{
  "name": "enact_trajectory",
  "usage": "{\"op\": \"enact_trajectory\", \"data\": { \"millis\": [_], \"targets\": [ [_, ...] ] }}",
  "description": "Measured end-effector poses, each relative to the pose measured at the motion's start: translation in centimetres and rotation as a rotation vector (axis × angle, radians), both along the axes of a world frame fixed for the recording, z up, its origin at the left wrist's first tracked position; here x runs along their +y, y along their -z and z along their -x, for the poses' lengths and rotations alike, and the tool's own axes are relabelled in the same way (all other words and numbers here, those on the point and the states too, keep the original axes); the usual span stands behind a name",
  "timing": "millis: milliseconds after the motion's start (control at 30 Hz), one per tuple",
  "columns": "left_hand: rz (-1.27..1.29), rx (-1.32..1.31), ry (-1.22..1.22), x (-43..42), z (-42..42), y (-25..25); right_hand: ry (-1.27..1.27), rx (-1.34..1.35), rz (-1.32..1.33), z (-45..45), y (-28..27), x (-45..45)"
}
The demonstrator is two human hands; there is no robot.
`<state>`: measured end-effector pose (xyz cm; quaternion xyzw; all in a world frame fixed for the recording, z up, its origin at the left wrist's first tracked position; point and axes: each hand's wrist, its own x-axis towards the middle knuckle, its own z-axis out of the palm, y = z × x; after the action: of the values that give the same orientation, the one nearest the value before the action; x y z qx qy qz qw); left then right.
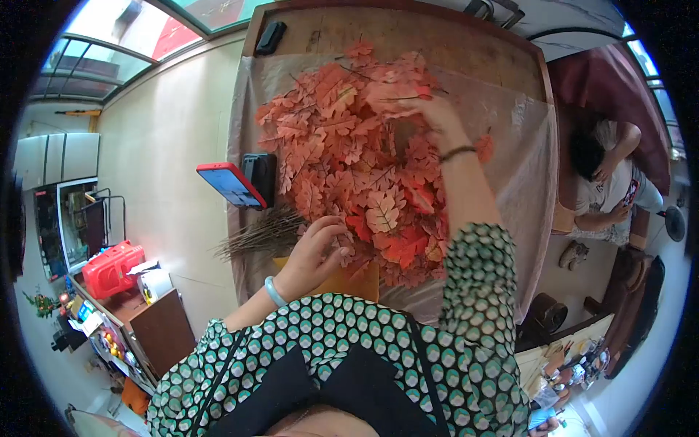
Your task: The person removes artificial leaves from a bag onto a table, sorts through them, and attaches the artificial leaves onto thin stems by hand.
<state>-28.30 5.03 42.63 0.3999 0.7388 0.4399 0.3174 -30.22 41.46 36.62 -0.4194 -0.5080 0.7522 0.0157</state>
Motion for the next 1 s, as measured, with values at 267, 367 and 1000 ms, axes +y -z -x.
{"op": "enact_trajectory", "data": {
  "millis": [267,367,1000],
  "targets": [
    [0.007,0.098,0.070,0.6,-0.8,1.9,-0.157,0.074,0.051,-11.4,-8.8,-2.4],
    [0.042,0.212,0.026,2.7,1.9,1.6,-0.300,-0.078,0.091,-14.2,-9.3,-5.0],
    [-0.009,0.514,-0.346,14.5,14.9,11.7,-0.459,-0.129,-1.299,1.1,2.3,-2.3]
  ]
}}
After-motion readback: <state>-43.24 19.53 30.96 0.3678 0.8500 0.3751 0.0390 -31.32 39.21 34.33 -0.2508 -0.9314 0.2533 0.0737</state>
